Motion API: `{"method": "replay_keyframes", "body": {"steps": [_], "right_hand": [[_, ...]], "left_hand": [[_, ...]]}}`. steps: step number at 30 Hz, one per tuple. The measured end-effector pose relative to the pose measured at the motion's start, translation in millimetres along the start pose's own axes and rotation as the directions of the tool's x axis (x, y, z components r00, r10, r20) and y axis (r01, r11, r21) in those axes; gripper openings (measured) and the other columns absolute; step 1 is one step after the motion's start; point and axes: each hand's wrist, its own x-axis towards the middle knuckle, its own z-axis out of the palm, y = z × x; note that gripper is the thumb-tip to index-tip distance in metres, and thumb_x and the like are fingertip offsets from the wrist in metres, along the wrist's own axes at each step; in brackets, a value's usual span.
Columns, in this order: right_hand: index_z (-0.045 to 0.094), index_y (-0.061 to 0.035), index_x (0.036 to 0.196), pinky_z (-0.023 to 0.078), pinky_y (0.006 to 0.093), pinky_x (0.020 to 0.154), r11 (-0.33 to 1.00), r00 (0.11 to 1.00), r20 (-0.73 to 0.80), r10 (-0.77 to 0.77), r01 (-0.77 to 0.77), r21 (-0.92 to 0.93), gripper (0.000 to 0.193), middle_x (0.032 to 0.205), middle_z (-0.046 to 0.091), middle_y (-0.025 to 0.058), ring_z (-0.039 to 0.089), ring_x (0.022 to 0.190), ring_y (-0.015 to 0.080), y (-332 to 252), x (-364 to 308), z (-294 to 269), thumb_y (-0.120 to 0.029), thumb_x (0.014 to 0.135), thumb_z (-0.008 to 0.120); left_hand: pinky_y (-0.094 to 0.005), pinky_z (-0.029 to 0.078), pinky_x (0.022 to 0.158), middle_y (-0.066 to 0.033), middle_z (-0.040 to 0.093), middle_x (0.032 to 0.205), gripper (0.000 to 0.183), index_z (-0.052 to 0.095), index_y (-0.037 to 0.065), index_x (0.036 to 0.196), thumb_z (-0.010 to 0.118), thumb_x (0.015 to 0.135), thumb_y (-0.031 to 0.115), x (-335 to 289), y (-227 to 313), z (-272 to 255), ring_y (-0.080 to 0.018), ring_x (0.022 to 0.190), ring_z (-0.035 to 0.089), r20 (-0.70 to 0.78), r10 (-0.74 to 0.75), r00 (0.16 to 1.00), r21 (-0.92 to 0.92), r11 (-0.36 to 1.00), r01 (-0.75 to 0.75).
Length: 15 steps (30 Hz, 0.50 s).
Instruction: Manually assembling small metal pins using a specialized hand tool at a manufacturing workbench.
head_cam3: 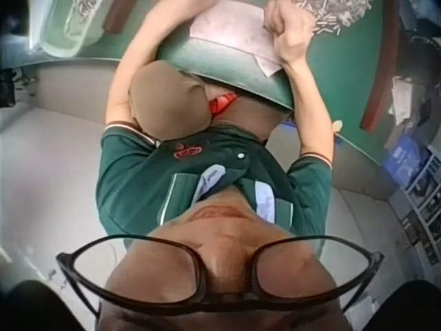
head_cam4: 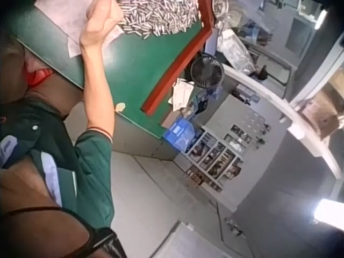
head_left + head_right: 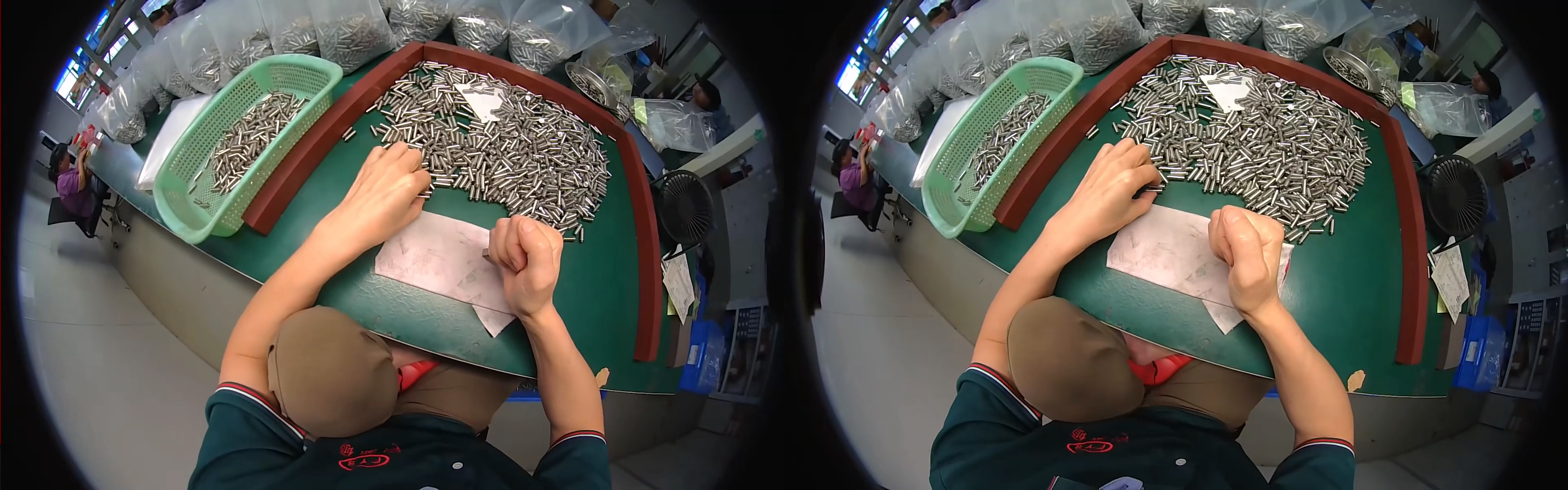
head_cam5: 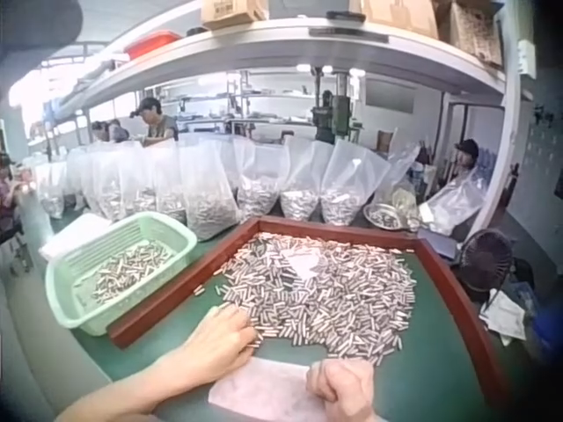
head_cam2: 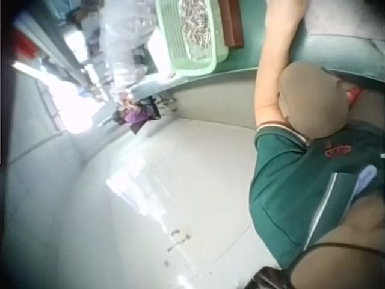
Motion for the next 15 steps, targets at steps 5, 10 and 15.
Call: {"method": "replay_keyframes", "body": {"steps": [5,10,15], "right_hand": [[0.031,-0.0051,0.048,0.019,0.0241,0.042,1.0,1.0,-0.008,0.006,-0.006,-0.005,0.038,0.045,0.031,-0.0008,0.024,0.044,0.0071,-1,-3,0,-0.016,0.084,0.037],[0.028,-0.0076,0.047,0.021,0.0247,0.042,0.997,1.0,-0.019,0.016,-0.018,-0.073,0.039,0.043,0.027,0.0001,0.023,0.042,0.0095,-2,-3,3,-0.017,0.083,0.036],[0.029,-0.0066,0.048,0.02,0.0242,0.042,1.0,1.0,-0.011,0.017,-0.017,-0.025,0.039,0.045,0.029,-0.0008,0.023,0.043,0.0081,-2,-3,0,-0.017,0.084,0.036]], "left_hand": [[-0.0319,0.034,0.066,-0.0062,0.045,0.073,0.008,0.055,0.003,0.069,0.06,0.063,0.006,2,10,6,-0.0217,0.075,0.044,0.009,0.087,0.996,-0.026,0.996,-0.086],[-0.0317,0.034,0.066,-0.0058,0.044,0.073,0.011,0.054,0.004,0.073,0.06,0.065,0.007,3,11,10,-0.0216,0.074,0.044,0.037,0.109,0.993,0.029,0.993,-0.11],[-0.0309,0.036,0.067,-0.0074,0.049,0.079,0.014,0.051,0.003,0.079,0.059,0.067,0.001,11,12,8,-0.0228,0.075,0.047,-0.143,0.113,0.983,-0.242,0.959,-0.145]]}}
